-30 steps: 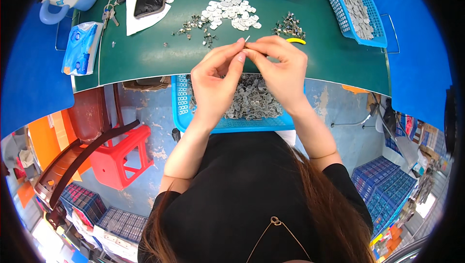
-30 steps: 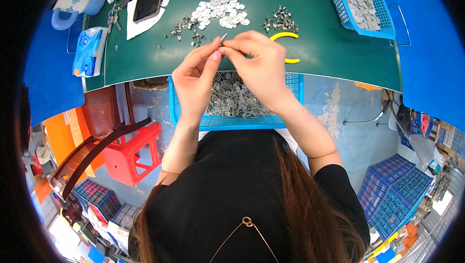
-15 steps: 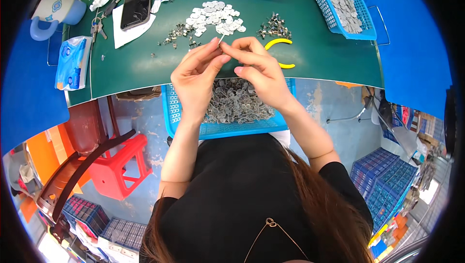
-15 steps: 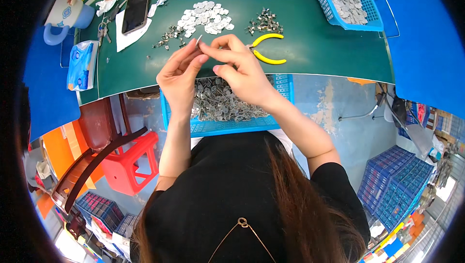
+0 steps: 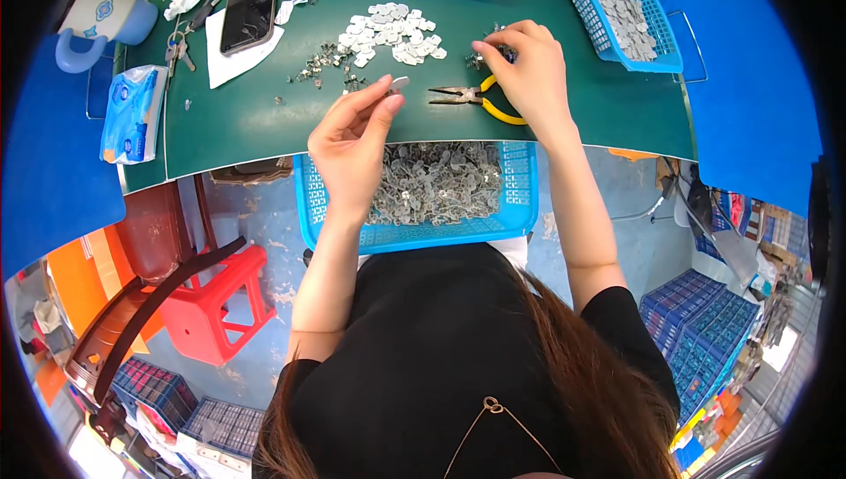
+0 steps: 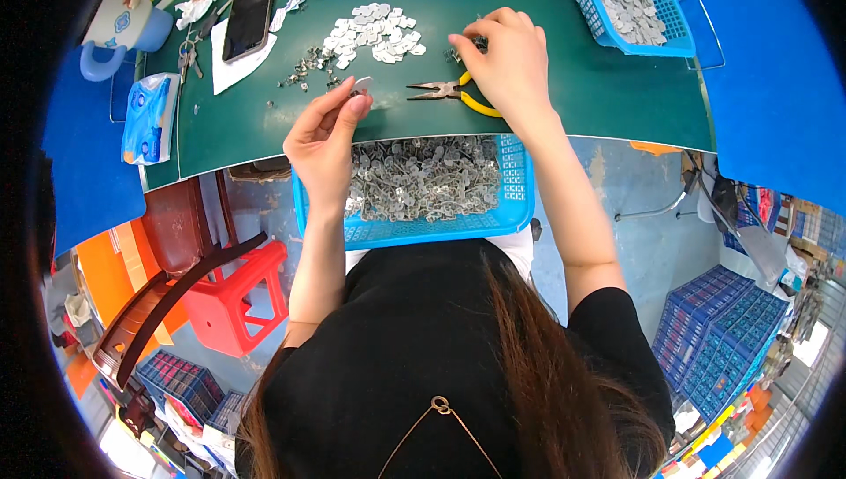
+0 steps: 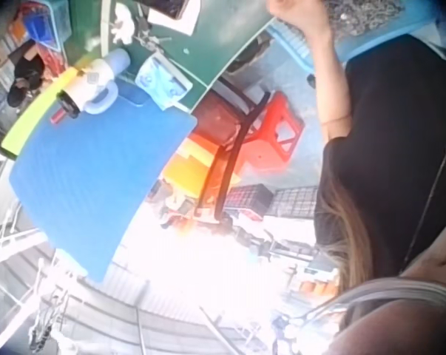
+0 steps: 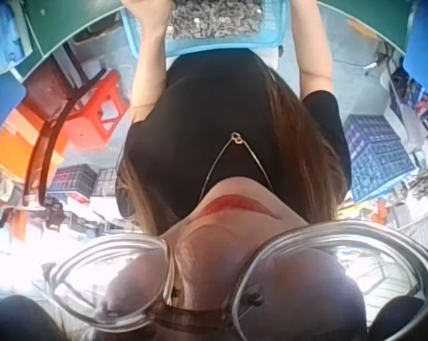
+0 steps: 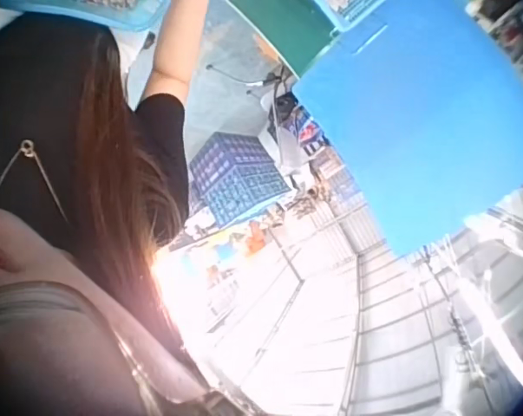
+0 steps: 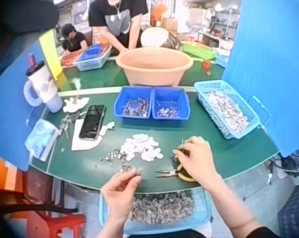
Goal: Assemble small electronic components by attaching metal clips to grey base pieces using needle-nose pliers.
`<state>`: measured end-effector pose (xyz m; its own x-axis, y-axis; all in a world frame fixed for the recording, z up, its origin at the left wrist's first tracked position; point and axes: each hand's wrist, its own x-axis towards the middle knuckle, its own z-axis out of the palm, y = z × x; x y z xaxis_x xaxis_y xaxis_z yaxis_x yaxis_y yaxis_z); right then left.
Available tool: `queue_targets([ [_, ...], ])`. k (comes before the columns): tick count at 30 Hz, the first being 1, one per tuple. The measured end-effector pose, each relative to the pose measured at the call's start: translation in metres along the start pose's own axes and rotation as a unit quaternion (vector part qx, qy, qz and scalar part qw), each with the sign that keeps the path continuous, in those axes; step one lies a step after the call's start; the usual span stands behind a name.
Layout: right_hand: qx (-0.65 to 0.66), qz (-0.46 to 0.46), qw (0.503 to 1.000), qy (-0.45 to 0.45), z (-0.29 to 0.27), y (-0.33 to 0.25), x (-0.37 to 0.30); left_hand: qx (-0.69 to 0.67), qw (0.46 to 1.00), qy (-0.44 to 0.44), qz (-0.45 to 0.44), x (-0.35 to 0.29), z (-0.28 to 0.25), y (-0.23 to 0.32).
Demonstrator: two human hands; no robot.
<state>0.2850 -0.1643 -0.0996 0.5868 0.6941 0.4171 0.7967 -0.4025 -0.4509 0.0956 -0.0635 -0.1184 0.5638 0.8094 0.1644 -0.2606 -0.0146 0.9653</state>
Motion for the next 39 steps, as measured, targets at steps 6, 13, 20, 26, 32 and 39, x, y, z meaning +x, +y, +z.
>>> queue_targets([
  [6,-0.103,0.013,0.993,-0.049,0.012,0.001,0.009,-0.012,1.0,-0.012,-0.023,-0.004,0.003,0.003],
  [13,0.028,-0.029,0.998,0.05,0.009,0.011,0.019,-0.055,0.995,-0.017,-0.082,-0.002,0.002,0.008],
  [20,0.42,0.197,0.88,-0.103,-0.008,-0.019,0.006,-0.096,0.974,-0.079,-0.187,0.003,0.009,0.008],
  [26,0.41,0.143,0.901,0.02,0.021,-0.038,-0.019,-0.159,0.979,0.005,-0.127,0.023,0.026,-0.004],
  [32,0.453,0.09,0.887,0.03,-0.022,-0.039,-0.051,-0.166,0.984,0.048,-0.044,0.032,-0.012,0.012],
  [39,0.174,-0.002,0.9,-0.401,-0.008,0.008,-0.126,-0.142,0.987,-0.013,-0.076,0.005,-0.055,0.02],
])
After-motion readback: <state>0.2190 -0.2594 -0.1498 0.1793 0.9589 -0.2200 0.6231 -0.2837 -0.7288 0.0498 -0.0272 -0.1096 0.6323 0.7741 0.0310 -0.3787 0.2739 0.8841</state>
